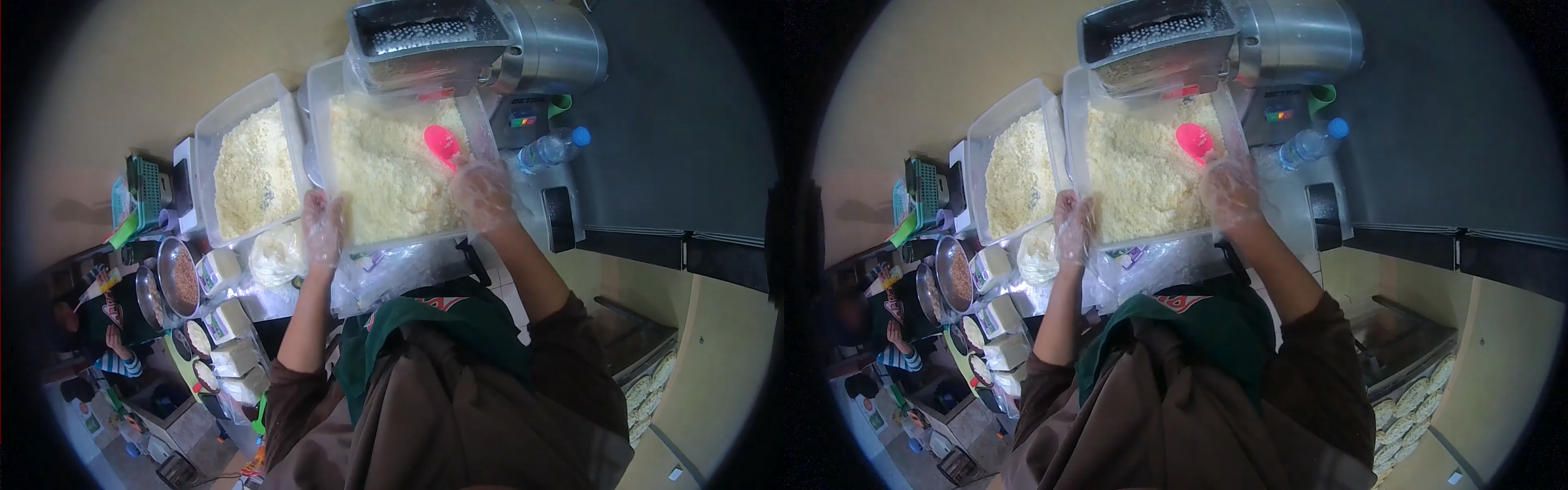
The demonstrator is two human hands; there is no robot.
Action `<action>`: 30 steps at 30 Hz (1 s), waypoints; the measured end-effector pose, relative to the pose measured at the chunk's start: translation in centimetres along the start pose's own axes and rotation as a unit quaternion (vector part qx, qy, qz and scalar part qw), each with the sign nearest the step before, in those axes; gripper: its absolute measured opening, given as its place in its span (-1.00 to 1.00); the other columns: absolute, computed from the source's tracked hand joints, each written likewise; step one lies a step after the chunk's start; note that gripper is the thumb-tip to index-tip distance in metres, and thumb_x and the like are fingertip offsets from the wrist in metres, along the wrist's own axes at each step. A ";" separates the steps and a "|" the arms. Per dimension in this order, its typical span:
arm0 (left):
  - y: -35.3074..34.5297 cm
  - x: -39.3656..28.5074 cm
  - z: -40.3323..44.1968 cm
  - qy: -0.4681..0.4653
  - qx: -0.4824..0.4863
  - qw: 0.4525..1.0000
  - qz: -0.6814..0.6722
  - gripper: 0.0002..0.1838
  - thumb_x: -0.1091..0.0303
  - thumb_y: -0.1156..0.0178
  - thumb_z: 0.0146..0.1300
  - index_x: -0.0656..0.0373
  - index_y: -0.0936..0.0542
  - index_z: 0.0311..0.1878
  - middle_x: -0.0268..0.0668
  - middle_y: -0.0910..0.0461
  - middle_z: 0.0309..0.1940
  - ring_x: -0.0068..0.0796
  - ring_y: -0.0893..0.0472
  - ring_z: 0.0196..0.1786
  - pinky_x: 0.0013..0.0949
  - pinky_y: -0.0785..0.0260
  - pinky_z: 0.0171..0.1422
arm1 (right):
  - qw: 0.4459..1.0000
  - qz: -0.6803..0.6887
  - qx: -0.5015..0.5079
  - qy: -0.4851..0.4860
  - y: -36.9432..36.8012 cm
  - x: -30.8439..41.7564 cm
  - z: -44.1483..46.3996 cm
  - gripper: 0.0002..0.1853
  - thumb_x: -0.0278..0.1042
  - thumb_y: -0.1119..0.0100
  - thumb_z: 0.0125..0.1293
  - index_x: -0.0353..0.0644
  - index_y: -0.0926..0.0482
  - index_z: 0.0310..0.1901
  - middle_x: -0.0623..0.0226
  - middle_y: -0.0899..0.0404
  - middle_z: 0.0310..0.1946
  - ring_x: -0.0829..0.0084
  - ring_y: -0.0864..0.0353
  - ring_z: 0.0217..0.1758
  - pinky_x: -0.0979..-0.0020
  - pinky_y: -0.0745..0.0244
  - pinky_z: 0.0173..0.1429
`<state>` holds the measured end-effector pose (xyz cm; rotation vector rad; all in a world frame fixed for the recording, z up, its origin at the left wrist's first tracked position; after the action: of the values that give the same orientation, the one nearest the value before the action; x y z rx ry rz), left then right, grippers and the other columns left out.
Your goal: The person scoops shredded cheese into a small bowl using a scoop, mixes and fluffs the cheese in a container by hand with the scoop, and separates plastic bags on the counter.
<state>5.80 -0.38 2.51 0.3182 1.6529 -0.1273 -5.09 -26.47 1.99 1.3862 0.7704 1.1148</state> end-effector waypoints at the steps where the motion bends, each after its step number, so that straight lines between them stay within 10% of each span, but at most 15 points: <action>1: 0.4 0.1 1.2 -0.029 0.001 0.999 0.042 -0.86 0.45 -0.15 0.25 0.19 -0.37 -0.24 -0.44 -0.33 -0.42 -0.69 -0.28 -0.35 -0.55 -0.17 -0.23 | 0.999 0.011 -0.027 0.038 -2.0 -0.5 0.4 -0.73 -0.28 0.01 0.33 -0.18 -0.53 -0.02 0.11 -0.57 -0.22 0.14 -0.53 -0.05 0.13 -0.38 0.09; 8: 2.1 1.1 7.4 0.001 -0.028 0.991 0.128 -0.79 0.30 -0.19 0.25 0.23 -0.43 -0.22 -0.37 -0.43 -0.47 -0.49 -0.39 -0.39 -0.37 -0.29 -0.25 | 0.976 -0.058 -0.125 0.166 -0.7 2.2 4.3 -0.84 -0.35 0.00 0.24 -0.13 -0.53 -0.19 0.24 -0.54 -0.41 0.27 -0.58 -0.30 0.25 -0.47 -0.14; 15: 0.6 -0.9 7.8 -0.036 -0.057 0.950 0.306 -0.53 0.32 -0.13 0.28 0.09 -0.44 0.27 0.07 -0.55 -0.14 0.02 -0.57 0.00 -0.13 -0.39 0.06 | 0.997 0.013 0.053 0.063 -2.7 1.4 8.0 -0.82 -0.41 0.01 0.24 -0.20 -0.56 -0.19 0.10 -0.61 -0.34 0.17 -0.63 -0.20 0.24 -0.52 -0.09; 20: 0.1 -2.5 7.0 -0.013 -0.042 0.936 0.348 -0.47 0.32 -0.11 0.28 0.07 -0.37 0.35 0.05 -0.52 -0.08 0.00 -0.56 0.01 -0.14 -0.39 0.07 | 0.989 -0.006 0.067 0.135 2.2 1.2 3.3 -0.79 -0.40 0.07 0.22 -0.29 -0.55 -0.26 -0.03 -0.61 -0.29 0.06 -0.62 -0.12 0.18 -0.51 -0.05; 22: 0.2 -2.5 7.2 -0.015 -0.059 0.923 0.380 -0.50 0.31 -0.12 0.30 0.05 -0.41 0.33 0.02 -0.62 -0.05 -0.19 -0.63 -0.01 -0.25 -0.40 0.08 | 0.969 0.055 0.239 0.003 2.7 4.3 2.9 -0.76 -0.35 0.06 0.24 -0.33 -0.56 -0.25 -0.08 -0.61 -0.29 0.03 -0.62 -0.12 0.15 -0.50 0.02; 30: 2.4 -0.6 7.9 -0.039 -0.026 0.955 0.291 -0.47 0.31 -0.16 0.27 0.06 -0.40 0.33 0.03 -0.63 -0.11 -0.15 -0.63 -0.04 -0.22 -0.40 0.07 | 0.956 0.166 0.216 0.111 4.0 4.5 5.5 -0.70 -0.21 0.19 0.39 -0.18 -0.52 -0.11 -0.11 -0.58 -0.17 -0.08 -0.56 -0.05 0.03 -0.40 0.08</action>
<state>14.06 -0.27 2.47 0.7369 1.4210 0.3432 0.96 -24.83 7.25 1.8258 1.0117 1.4387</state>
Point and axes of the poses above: each hand's wrist, its own z-axis towards the middle knuckle, its own y-axis out of the back of the hand, x = y × z, the point moved 2 cm from there along z, towards the middle knuckle
